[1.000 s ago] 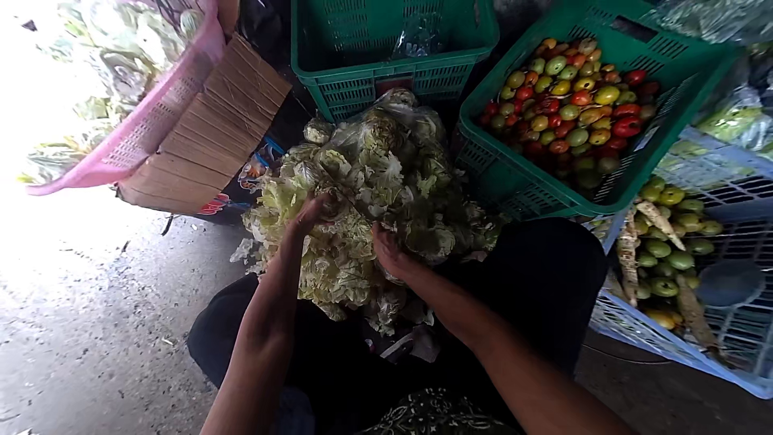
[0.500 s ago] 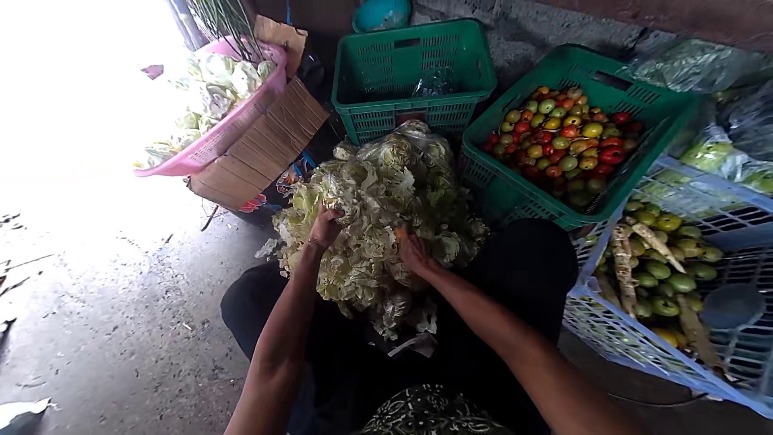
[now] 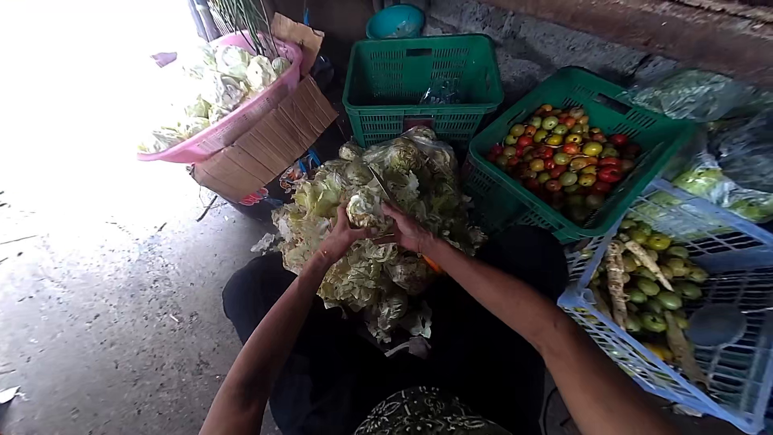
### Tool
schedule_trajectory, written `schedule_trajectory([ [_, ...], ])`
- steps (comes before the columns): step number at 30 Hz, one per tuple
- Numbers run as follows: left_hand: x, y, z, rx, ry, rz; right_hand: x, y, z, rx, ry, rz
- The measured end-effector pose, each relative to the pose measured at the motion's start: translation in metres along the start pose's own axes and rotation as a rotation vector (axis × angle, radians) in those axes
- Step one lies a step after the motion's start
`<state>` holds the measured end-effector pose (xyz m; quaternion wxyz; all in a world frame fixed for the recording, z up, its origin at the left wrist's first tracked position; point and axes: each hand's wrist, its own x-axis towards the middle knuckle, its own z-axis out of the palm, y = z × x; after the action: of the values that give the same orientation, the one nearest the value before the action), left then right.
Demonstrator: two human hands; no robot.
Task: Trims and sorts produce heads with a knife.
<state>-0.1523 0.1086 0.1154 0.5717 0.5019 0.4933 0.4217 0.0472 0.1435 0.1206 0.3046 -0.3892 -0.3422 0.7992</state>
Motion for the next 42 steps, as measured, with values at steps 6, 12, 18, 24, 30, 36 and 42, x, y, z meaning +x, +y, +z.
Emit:
schedule_trajectory([
  [6,0.001,0.01,0.003,0.35,0.058,-0.164,-0.001,0.016,-0.015,-0.219,0.083,-0.119],
  [12,0.023,0.016,0.022,0.444,0.179,-0.191,0.002,0.022,-0.011,-0.468,0.137,-0.183],
  [18,0.033,0.003,0.016,0.447,0.199,-0.154,0.009,0.023,-0.017,-0.617,0.211,-0.259],
  [24,0.03,0.006,0.027,0.575,0.281,-0.203,0.015,0.027,-0.019,-0.63,0.287,-0.33],
  [30,0.034,0.005,0.025,0.494,0.382,-0.359,0.015,0.031,-0.021,-0.626,0.247,-0.402],
  [36,0.034,-0.001,0.021,-0.232,0.448,-0.476,0.014,0.029,-0.018,-0.731,0.19,-0.543],
  [42,0.032,-0.006,0.022,-0.227,0.166,-0.346,0.013,0.027,-0.017,-0.804,0.198,-0.549],
])
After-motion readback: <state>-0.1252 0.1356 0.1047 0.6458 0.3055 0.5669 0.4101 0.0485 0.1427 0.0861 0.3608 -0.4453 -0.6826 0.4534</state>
